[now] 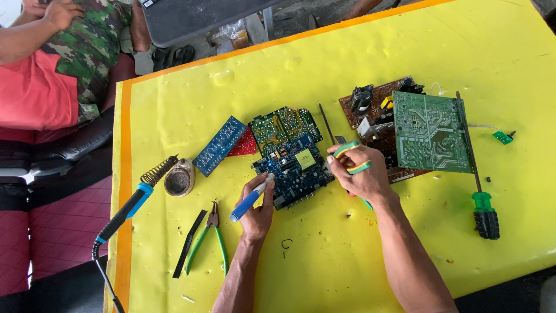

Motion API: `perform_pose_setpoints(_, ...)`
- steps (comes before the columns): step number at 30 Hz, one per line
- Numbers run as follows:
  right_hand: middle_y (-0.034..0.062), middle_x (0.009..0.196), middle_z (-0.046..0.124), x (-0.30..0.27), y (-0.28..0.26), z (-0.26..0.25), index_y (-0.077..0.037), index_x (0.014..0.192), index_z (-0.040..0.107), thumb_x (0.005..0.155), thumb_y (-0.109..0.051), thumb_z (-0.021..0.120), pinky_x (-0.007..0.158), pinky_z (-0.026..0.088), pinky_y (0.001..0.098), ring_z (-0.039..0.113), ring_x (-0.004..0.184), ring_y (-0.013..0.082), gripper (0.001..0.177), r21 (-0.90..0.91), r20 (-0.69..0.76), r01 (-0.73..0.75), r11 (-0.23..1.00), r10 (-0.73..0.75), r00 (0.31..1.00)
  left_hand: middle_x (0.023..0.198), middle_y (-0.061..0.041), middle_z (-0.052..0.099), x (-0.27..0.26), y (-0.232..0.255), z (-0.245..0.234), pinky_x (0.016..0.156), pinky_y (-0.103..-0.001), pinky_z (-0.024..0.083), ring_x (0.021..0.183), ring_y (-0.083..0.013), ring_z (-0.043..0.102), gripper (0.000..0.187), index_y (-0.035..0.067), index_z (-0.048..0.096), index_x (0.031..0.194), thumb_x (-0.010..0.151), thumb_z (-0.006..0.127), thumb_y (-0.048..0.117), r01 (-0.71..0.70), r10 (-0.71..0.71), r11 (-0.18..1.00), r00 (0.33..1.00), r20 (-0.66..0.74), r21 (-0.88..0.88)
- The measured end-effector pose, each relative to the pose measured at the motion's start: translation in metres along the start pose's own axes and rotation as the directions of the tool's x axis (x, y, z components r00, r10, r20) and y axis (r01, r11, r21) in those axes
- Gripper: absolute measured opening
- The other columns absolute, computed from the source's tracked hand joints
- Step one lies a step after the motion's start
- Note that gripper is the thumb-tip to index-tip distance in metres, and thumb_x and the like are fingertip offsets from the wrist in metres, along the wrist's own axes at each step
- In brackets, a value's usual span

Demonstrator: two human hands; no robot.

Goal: The person uses a soldering iron and a desoldering pump to work on a blue circuit board placed on a yellow mat. They repeatedly heat solder joints and use the pump to remove molten solder from the board's surface.

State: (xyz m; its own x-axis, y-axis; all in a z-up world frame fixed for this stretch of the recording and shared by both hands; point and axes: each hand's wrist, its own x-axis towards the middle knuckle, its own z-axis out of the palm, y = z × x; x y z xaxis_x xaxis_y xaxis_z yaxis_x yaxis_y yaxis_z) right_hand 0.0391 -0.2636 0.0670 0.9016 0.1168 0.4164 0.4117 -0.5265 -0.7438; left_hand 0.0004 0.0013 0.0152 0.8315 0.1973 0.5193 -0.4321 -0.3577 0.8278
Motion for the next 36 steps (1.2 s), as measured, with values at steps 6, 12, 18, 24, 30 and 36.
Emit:
perform_pose_setpoints(6, 0.0154, 0.07, 0.068, 0.001, -0.029, -0.012, 0.001, 0.103, 0.074, 0.092, -0.011, 0.073, 0.045, 0.06, 0.0321, 0.071, 0.052, 0.0246, 0.017, -0.011, -0.002, -0.004, 1.0, 0.004, 1.0, 0.111, -0.021, 0.077, -0.001, -0.004, 0.0, 0.09, -0.053, 0.06, 0.103, -0.0421, 0.075, 0.025, 0.004, 0.074, 0.113, 0.089, 0.079, 0.002, 0.008, -0.008, 1.0, 1.0, 0.011, -0.014)
perform_pose_setpoints(12, 0.0166, 0.072, 0.068, -0.001, -0.002, 0.002, 0.003, 0.104, 0.074, 0.092, -0.008, 0.073, 0.048, 0.06, 0.0325, 0.072, 0.055, 0.0254, 0.017, 0.018, -0.015, 0.02, 1.0, -0.02, 1.0, 0.111, -0.021, 0.077, -0.001, -0.003, -0.001, 0.091, -0.053, 0.06, 0.103, -0.0416, 0.075, 0.025, 0.004, 0.074, 0.114, 0.089, 0.078, 0.002, 0.025, -0.025, 0.999, 1.0, -0.006, -0.041)
perform_pose_setpoints(18, 0.0192, 0.071, 0.068, -0.002, -0.021, -0.006, 0.003, 0.102, 0.076, 0.091, -0.01, 0.073, 0.048, 0.062, 0.0356, 0.073, 0.058, 0.0288, 0.018, 0.047, 0.037, -0.044, 0.998, 0.042, 0.998, 0.11, -0.019, 0.078, -0.003, -0.008, -0.001, 0.092, -0.052, 0.06, 0.103, -0.0397, 0.076, 0.024, 0.005, 0.075, 0.113, 0.09, 0.079, 0.005, 0.079, -0.079, 0.996, 0.997, 0.01, -0.051)
perform_pose_setpoints(24, 0.0213, 0.071, 0.068, -0.003, -0.011, 0.0, 0.005, 0.1, 0.075, 0.09, -0.01, 0.072, 0.047, 0.061, 0.0377, 0.073, 0.058, 0.0305, 0.018, 0.051, 0.07, -0.076, 0.996, 0.072, 0.995, 0.111, -0.02, 0.077, -0.003, -0.011, -0.003, 0.092, -0.053, 0.06, 0.103, -0.0398, 0.076, 0.024, 0.005, 0.075, 0.113, 0.09, 0.079, 0.004, 0.092, -0.09, 0.995, 0.996, 0.025, -0.047)
perform_pose_setpoints(30, 0.019, 0.07, 0.07, -0.004, -0.004, -0.004, 0.006, 0.105, 0.075, 0.093, -0.009, 0.068, 0.047, 0.062, 0.0324, 0.07, 0.052, 0.0252, 0.02, 0.184, 0.026, -0.024, 0.983, 0.02, 0.999, 0.11, -0.019, 0.078, -0.003, -0.009, -0.002, 0.092, -0.053, 0.06, 0.103, -0.0393, 0.076, 0.024, 0.006, 0.075, 0.114, 0.09, 0.078, 0.005, 0.074, -0.072, 0.996, 0.997, 0.025, -0.056)
perform_pose_setpoints(36, 0.0164, 0.077, 0.069, 0.0, 0.033, 0.02, 0.006, 0.118, 0.07, 0.099, -0.01, 0.068, 0.049, 0.06, 0.0293, 0.07, 0.056, 0.0235, 0.025, 0.129, -0.212, 0.114, 0.985, -0.085, 0.974, 0.11, -0.02, 0.077, -0.005, -0.008, 0.001, 0.092, -0.054, 0.06, 0.103, -0.0403, 0.076, 0.024, 0.006, 0.075, 0.114, 0.09, 0.079, 0.005, 0.05, -0.049, 0.998, 0.999, 0.02, -0.043)
